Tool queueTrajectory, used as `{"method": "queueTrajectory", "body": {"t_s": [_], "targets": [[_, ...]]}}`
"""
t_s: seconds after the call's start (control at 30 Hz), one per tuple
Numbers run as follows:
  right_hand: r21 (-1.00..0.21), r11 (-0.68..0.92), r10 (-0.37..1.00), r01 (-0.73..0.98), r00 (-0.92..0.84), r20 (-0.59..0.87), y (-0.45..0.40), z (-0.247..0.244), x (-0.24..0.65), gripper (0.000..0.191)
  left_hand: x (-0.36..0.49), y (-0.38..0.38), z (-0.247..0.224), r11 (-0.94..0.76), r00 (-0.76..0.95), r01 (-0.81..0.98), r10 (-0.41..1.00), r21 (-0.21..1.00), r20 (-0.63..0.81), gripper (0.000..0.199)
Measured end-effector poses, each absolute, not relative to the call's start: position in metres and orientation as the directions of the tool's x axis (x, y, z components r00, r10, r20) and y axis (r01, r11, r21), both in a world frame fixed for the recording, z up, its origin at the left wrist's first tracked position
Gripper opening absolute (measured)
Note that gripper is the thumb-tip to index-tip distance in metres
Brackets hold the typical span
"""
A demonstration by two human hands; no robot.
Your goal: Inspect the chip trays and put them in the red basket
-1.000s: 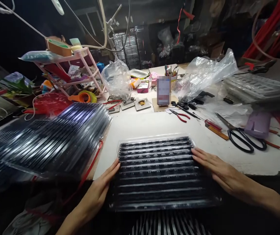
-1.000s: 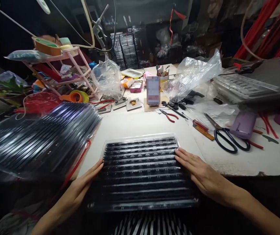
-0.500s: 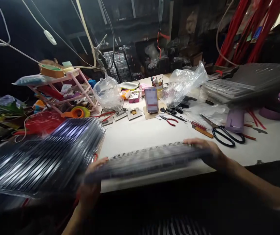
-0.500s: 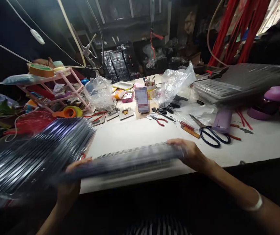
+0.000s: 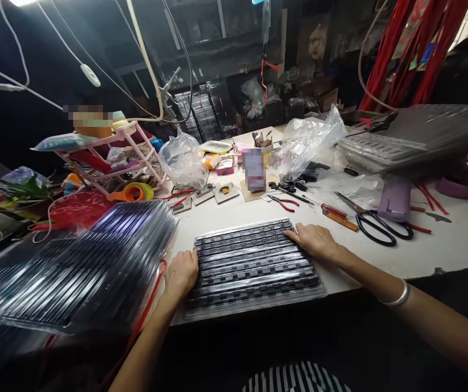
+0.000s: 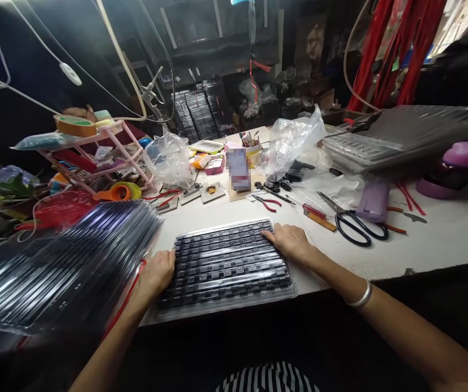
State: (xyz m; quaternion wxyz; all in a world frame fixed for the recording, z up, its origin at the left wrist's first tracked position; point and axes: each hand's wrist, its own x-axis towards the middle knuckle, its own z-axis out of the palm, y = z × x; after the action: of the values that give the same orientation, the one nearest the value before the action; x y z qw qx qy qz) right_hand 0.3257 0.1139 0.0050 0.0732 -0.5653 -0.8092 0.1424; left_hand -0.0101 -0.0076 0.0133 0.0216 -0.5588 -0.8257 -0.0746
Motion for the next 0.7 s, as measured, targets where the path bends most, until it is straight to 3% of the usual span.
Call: {"method": "queueTrajectory", "body": {"t_s": [0.2, 0.3, 0.4, 0.47, 0.53, 0.7], "targets": [[-0.201, 0.597, 0.8, 0.776, -0.594, 0.085, 0.098, 0.005, 0.288, 0.048, 0.032, 0.006, 0.009, 0.128, -0.127, 0.992, 0.986, -0.002, 0.108, 0.05], [-0.222, 0.779, 0.61, 0.586, -0.79, 0.057, 0.091, 0.002, 0.258, 0.06, 0.058, 0.018, 0.0, -0.041, 0.04, 0.999, 0.999, 0.026, 0.032, 0.054], [-0.252, 0.846, 0.497, 0.469, -0.866, 0.058, 0.093, 0.001, 0.248, 0.071, 0.058, 0.02, -0.002, -0.101, 0.1, 0.994, 0.995, 0.037, 0.011, 0.062], [-0.275, 0.812, 0.55, 0.515, -0.833, 0.061, 0.097, 0.0, 0.257, 0.075, 0.04, 0.013, -0.002, -0.069, 0.066, 0.996, 0.997, 0.061, 0.042, 0.068], [-0.323, 0.72, 0.667, 0.615, -0.741, 0.077, 0.098, -0.003, 0.275, 0.074, 0.016, 0.0, -0.006, 0.026, -0.052, 0.982, 0.99, 0.187, 0.133, 0.065], [-0.416, 0.48, 0.869, 0.772, -0.484, 0.104, 0.061, -0.011, 0.311, 0.054, -0.061, -0.006, -0.046, 0.051, -0.132, 0.937, 0.968, 0.346, 0.213, 0.06]]}}
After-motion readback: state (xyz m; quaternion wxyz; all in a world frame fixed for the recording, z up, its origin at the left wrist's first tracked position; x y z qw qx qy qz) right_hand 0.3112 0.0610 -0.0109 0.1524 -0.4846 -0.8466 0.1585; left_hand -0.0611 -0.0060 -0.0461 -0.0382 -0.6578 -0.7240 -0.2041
